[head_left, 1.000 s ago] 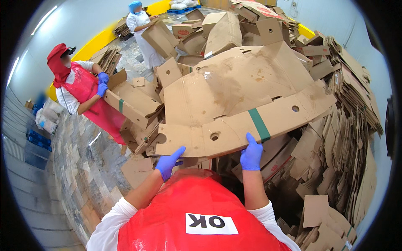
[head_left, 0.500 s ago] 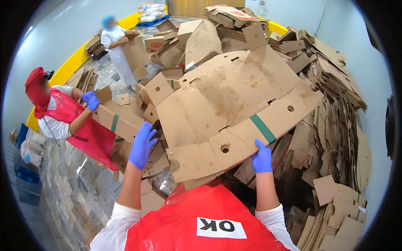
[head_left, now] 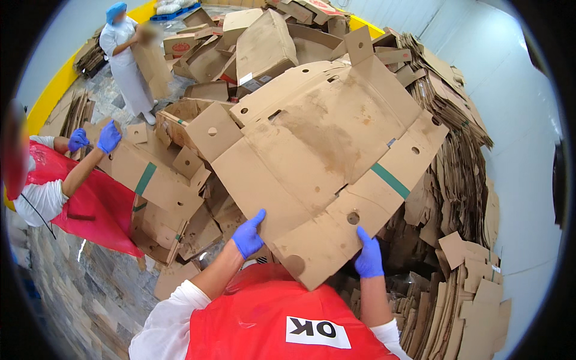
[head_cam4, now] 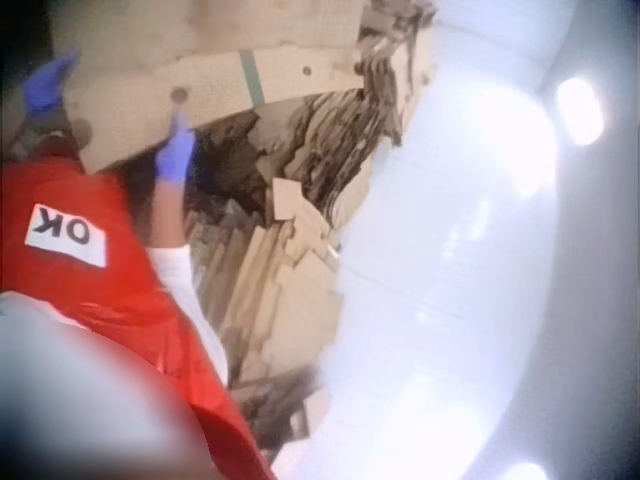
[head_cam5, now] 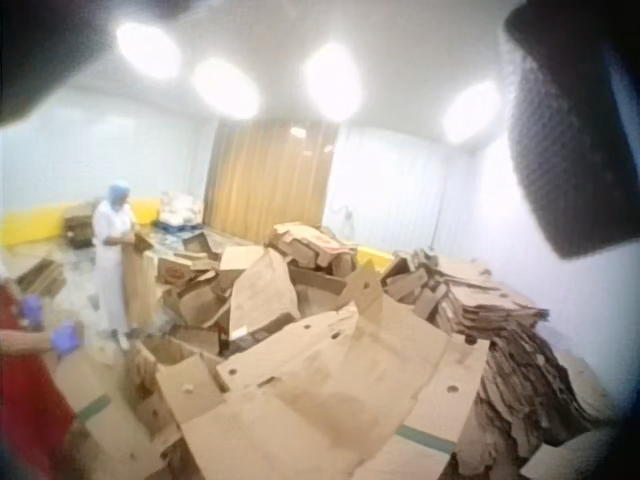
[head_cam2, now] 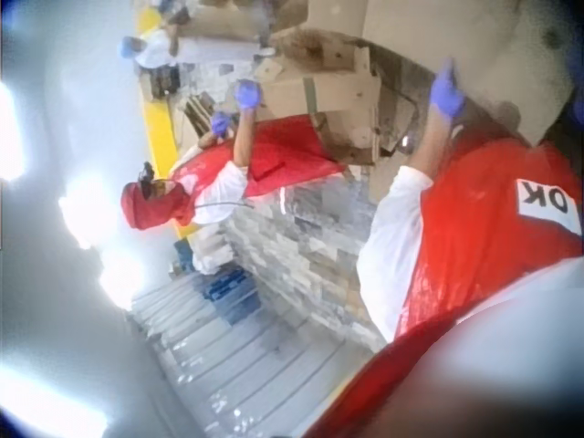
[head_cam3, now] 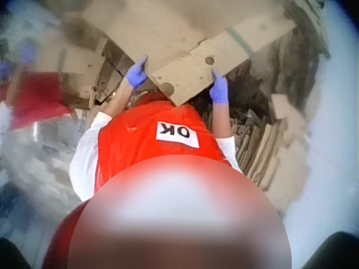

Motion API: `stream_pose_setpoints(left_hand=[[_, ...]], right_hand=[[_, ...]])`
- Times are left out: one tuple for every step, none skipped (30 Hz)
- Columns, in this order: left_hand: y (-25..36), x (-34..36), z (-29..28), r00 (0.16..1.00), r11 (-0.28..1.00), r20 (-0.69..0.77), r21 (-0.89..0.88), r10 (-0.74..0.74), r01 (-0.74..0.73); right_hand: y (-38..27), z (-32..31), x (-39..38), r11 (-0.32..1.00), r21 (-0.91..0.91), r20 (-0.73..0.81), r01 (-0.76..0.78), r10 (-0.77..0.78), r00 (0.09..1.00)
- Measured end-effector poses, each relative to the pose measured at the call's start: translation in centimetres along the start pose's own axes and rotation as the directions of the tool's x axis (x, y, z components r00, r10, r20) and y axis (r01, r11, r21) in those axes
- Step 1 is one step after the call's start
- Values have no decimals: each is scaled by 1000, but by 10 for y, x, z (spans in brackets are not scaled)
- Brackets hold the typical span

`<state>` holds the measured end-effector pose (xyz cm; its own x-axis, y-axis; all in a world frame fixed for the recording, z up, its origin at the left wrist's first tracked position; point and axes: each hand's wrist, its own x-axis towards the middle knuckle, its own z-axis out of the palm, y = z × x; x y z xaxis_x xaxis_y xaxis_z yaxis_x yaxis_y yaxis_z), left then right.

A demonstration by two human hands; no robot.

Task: The person picks up cardboard boxes from a large pile, unfolds them, and places them onto a growing stack. The person repeats this process with multiple boxes throughout the clip.

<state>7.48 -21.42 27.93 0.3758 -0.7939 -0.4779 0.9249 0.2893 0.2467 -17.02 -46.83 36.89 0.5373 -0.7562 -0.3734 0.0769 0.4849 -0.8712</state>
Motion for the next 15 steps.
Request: stream_pose_setpoints(left_hand=[[-6,-3,-2,997,999,80,-41,-2,5],[-8,-9,2,995,997,78,58,-56,51],[-10,-17,5,992,983,69,154,-109,98],[-10,-27,11,984,955,57,259,-168,148],[-8,-34,16,950,911,196,383,-243,154],[2,-36,21,952,938,210,312,-224,152],[17,-32,30,949,957,230,244,-214,157],[34,-28,33,951,974,243,168,-193,155],[52,-23,21,968,996,243,-55,-59,74],[73,-14,1,974,962,214,-271,74,-13],[93,-3,-19,970,963,176,-241,167,-122],[110,10,-34,955,952,144,-206,260,-228],[126,25,-45,951,951,119,-154,286,-267],[140,37,-55,945,946,88,-107,316,-307],[153,48,-55,938,939,62,-53,342,-339]], right_hand=[[2,-3,-6,1000,2,-2,-11,11,1000],[0,-9,-9,1000,10,-8,-20,20,1000],[-4,-17,-9,999,16,-14,-30,30,999],[-8,-32,-2,1000,-6,13,24,-24,1000],[-21,-30,-2,999,-13,-1,40,-40,999],[-34,-28,-3,998,-21,-14,55,-55,998],[-36,-46,5,996,-31,-11,88,-89,996],[-42,-48,8,996,-35,-11,84,-84,996],[-49,-47,7,996,-36,-15,80,-81,997],[-54,-44,6,996,-35,-16,77,-77,997],[-56,-38,5,997,-27,-9,75,-76,997],[-55,-37,7,994,-43,-5,98,-98,995],[-50,-39,11,991,-63,2,118,-119,993],[-46,-39,14,987,-89,14,134,-134,991],[-42,-40,17,986,-79,4,146,-146,989]])
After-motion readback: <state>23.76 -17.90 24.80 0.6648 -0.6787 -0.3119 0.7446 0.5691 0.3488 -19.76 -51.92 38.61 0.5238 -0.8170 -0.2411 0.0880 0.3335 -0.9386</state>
